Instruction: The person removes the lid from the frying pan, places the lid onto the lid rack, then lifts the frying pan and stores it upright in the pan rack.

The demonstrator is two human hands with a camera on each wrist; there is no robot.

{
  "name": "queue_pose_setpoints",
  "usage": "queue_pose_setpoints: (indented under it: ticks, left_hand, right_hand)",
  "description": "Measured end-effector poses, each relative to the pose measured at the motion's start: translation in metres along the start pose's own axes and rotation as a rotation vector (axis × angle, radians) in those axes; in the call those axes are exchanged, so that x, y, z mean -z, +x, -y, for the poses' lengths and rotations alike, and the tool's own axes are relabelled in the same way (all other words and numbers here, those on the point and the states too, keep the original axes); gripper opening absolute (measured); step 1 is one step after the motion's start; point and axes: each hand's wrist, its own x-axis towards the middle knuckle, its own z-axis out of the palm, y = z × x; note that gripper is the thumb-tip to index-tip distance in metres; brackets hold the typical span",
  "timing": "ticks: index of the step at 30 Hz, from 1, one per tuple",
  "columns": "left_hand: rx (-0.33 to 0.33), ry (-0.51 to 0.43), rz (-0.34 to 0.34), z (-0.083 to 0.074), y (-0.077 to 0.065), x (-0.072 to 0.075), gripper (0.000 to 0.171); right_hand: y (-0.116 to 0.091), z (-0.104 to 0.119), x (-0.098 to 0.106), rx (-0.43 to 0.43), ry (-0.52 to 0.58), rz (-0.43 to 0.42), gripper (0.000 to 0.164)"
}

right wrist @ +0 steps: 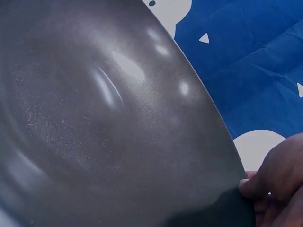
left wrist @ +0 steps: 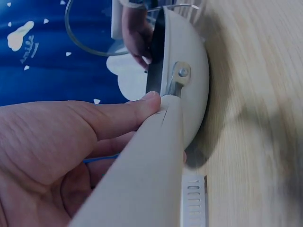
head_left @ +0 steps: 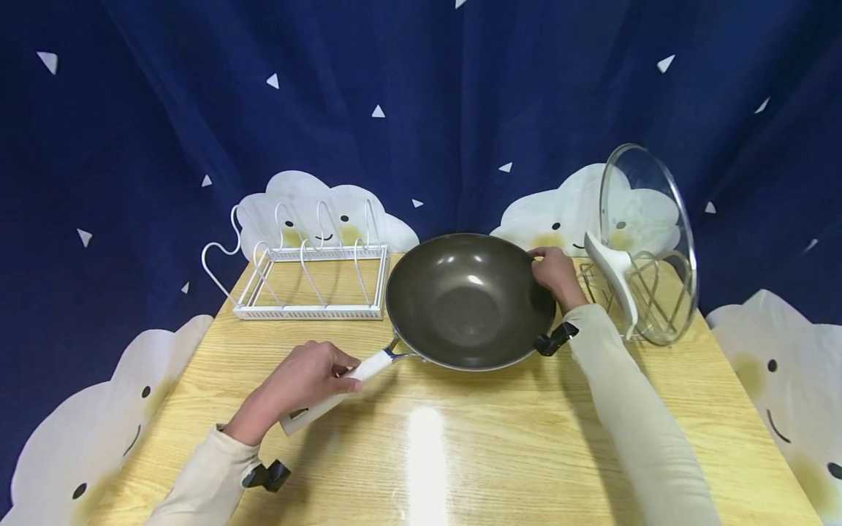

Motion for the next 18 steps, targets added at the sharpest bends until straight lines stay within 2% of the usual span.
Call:
queue_pose_setpoints:
  ticks: [8,12,18]
  left_hand:
    - [0.012,-0.063,0.013,-0.006,-0.002,-0.006,0.03]
    - [-0.012,-0.061,0.014,-0.01,-0.003,-0.009,0.023]
    - [0.005,-0.068,-0.001,-0.018,-0.004,-0.016,0.022]
  right_hand:
    - [0.007,-0.001,0.0,0.027,-0.023,0.002,0.047]
    - [0.014,0.001,-0.002,0.042,-0.002,-0.001,0.045]
    - [0.021,0.005,-0.002,0.021,0.038,0.019,0.044]
